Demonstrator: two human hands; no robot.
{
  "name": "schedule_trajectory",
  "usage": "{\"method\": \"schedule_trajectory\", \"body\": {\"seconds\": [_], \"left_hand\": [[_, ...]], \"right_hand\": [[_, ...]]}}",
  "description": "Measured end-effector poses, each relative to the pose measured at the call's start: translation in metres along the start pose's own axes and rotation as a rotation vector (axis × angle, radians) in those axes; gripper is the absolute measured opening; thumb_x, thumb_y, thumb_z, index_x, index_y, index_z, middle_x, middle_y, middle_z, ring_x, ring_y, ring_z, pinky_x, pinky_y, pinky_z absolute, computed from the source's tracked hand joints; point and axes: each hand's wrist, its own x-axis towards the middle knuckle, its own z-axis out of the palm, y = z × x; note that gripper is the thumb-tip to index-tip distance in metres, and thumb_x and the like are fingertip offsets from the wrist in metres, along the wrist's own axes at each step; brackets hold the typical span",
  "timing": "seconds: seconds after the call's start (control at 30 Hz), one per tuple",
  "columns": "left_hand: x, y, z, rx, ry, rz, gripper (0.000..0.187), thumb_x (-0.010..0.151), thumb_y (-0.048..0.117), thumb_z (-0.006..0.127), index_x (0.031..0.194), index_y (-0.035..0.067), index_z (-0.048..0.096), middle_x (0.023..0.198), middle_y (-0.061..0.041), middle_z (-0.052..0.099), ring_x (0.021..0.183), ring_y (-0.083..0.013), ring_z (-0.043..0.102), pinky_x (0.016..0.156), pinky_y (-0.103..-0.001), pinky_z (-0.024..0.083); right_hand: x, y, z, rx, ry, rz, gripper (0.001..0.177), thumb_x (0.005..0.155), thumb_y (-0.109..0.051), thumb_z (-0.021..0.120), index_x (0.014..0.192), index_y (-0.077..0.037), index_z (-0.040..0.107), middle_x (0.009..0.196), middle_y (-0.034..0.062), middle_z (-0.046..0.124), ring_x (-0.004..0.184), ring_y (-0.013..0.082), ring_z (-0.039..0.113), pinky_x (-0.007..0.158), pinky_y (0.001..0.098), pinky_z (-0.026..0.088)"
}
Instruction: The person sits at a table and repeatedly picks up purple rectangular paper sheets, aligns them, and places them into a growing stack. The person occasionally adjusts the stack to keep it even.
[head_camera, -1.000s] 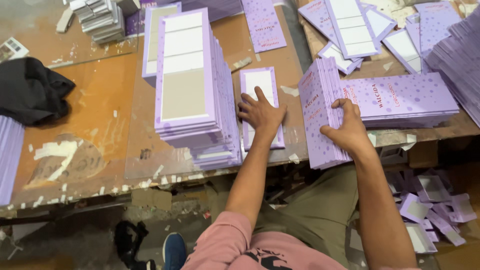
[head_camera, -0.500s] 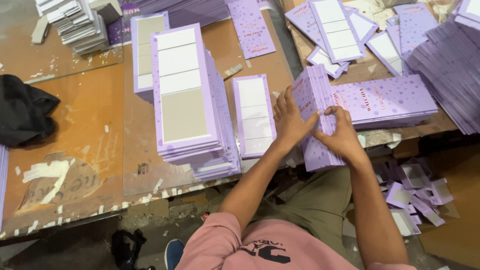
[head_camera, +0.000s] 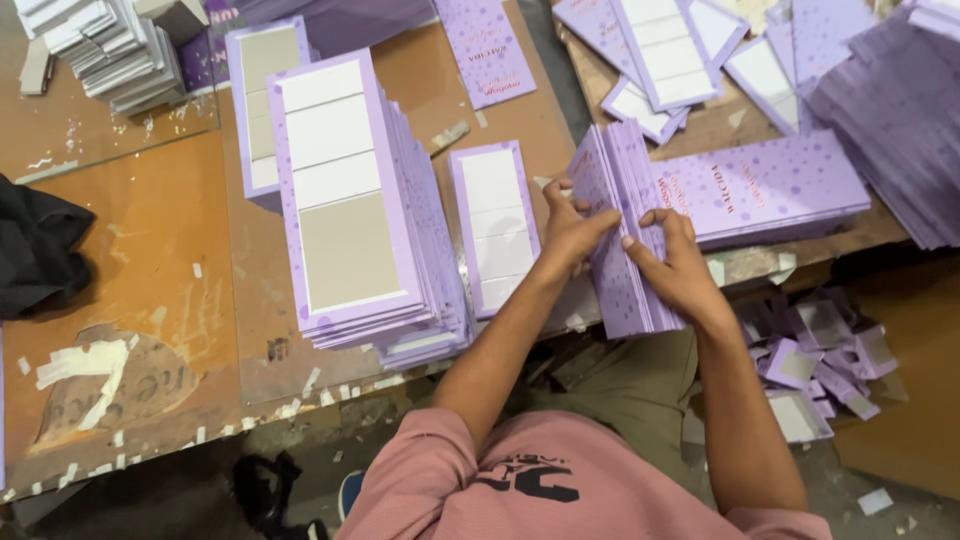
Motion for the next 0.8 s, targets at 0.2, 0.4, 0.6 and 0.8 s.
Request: {"method": "schedule_trajectory", "body": {"seconds": [0.2, 0.4, 0.6, 0.8], "left_hand": [[0.011, -0.004, -0.001, 0.027, -0.014, -0.061, 0.096, 0.064, 0.018, 0.08, 0.14, 0.012, 0.021, 0.118, -0.014, 0.048, 0.097, -0.0299, 0.06, 0.067, -0.044, 0.054], [0.021, -0.001, -0.012, -0.105, -0.075, -0.209, 0.096, 0.063, 0.015, 0.077, 0.139, 0.017, 0.018, 0.114, -0.013, 0.053, 0.102, -0.0289, 0.061, 0.073, -0.05, 0.057], [0.016, 0.005, -0.019, -0.126, -0.108, -0.313, 0.102, 0.059, 0.007, 0.076, 0.14, 0.02, 0.014, 0.115, -0.018, 0.058, 0.104, -0.0316, 0.06, 0.076, -0.051, 0.055], [0.017, 0.014, -0.014, -0.045, -0.109, -0.332, 0.104, 0.058, 0.008, 0.076, 0.141, 0.019, 0.014, 0.117, -0.019, 0.053, 0.106, -0.0305, 0.053, 0.076, -0.051, 0.057]], "right_hand": [[0.001, 0.002, 0.002, 0.004, 0.017, -0.019, 0.042, 0.095, -0.026, 0.072, 0.124, -0.003, 0.053, 0.124, 0.0192, 0.051, 0.124, 0.0322, 0.047, 0.109, 0.0387, 0.037], [0.001, 0.003, 0.001, 0.012, 0.031, -0.004, 0.041, 0.094, -0.024, 0.073, 0.124, -0.005, 0.054, 0.124, 0.0191, 0.051, 0.123, 0.0326, 0.049, 0.109, 0.0393, 0.039], [-0.002, -0.006, -0.001, -0.013, 0.04, 0.035, 0.047, 0.092, -0.029, 0.08, 0.122, -0.006, 0.054, 0.123, 0.0183, 0.051, 0.119, 0.0325, 0.051, 0.105, 0.0386, 0.042], [-0.001, -0.008, -0.002, -0.004, 0.052, 0.004, 0.047, 0.091, -0.027, 0.082, 0.123, -0.007, 0.054, 0.124, 0.0179, 0.052, 0.121, 0.0328, 0.052, 0.107, 0.0396, 0.042]]}}
